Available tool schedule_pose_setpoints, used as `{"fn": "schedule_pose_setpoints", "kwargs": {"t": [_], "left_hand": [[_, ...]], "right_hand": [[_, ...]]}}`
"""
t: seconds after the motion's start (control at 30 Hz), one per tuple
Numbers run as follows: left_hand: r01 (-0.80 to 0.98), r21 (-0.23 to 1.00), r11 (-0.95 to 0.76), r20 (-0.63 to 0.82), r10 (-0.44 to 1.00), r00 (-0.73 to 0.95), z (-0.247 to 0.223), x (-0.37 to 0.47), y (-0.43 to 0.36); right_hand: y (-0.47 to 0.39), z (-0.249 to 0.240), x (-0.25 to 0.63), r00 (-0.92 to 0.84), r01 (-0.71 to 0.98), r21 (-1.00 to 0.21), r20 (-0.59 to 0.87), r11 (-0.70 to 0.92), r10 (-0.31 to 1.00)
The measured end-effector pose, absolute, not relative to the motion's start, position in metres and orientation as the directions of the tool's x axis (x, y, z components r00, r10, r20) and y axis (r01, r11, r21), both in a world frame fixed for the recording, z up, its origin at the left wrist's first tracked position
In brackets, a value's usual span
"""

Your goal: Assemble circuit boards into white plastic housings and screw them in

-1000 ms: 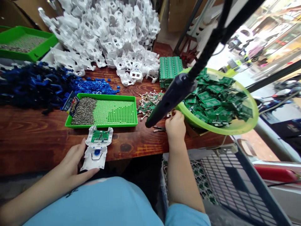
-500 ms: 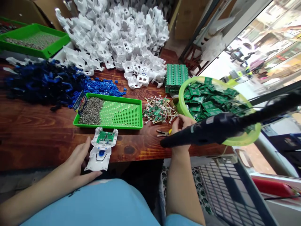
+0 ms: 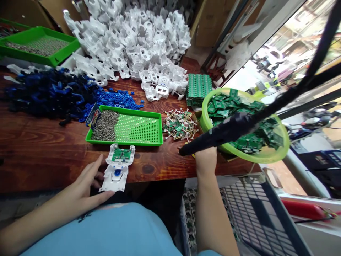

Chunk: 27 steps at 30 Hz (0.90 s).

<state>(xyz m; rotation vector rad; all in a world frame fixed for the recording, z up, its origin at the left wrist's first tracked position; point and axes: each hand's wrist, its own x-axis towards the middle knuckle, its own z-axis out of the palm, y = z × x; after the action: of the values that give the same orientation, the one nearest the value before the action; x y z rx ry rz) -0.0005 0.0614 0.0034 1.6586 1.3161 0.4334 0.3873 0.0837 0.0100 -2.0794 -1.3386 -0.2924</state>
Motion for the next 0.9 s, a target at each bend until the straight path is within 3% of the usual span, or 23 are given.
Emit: {"fn": "schedule_pose_setpoints", "kwargs": {"t": [0.1, 0.23, 0.3, 0.4, 0.5, 0.57, 0.67, 0.77, 0.9], "left_hand": [[0.569, 0.822, 0.017, -0.254, 0.906, 0.339, 0.006, 0.0, 0.06], [0.691, 0.722, 0.0, -0.244, 0.936, 0.255, 0.018, -0.005, 0.063], [0.737, 0.668, -0.096, -0.129, 0.962, 0.242, 0.03, -0.01, 0.066], [0.698, 0.569, -0.436, 0.227, 0.898, 0.376, 0.053, -0.011, 0.069], [0.519, 0.408, -0.751, 0.456, 0.66, 0.597, 0.074, 0.004, 0.069], [0.441, 0.314, -0.84, 0.497, 0.542, 0.677, 0.082, 0.021, 0.067], [0.421, 0.236, -0.876, 0.522, 0.48, 0.705, 0.082, 0.04, 0.066], [0.424, 0.297, -0.856, 0.519, 0.517, 0.68, 0.075, 0.041, 0.069], [0.381, 0.605, -0.699, 0.407, 0.682, 0.607, 0.07, 0.028, 0.073]], "right_hand": [[0.076, 0.012, 0.389, 0.51, 0.853, -0.436, 0.585, -0.285, 0.631], [0.055, 0.023, 0.375, 0.556, 0.82, -0.534, 0.655, -0.207, 0.511], [0.039, 0.031, 0.354, 0.569, 0.797, -0.588, 0.658, -0.136, 0.494], [0.016, 0.043, 0.307, 0.575, 0.748, -0.663, 0.625, -0.029, 0.528], [0.005, 0.053, 0.259, 0.396, 0.709, -0.682, 0.597, 0.181, 0.698], [0.006, 0.06, 0.234, 0.19, 0.725, -0.608, 0.628, 0.324, 0.755], [0.013, 0.069, 0.209, -0.012, 0.767, -0.474, 0.664, 0.433, 0.748], [0.019, 0.075, 0.195, -0.092, 0.759, -0.438, 0.66, 0.482, 0.745], [0.022, 0.075, 0.189, -0.183, 0.722, -0.413, 0.661, 0.556, 0.728]]}}
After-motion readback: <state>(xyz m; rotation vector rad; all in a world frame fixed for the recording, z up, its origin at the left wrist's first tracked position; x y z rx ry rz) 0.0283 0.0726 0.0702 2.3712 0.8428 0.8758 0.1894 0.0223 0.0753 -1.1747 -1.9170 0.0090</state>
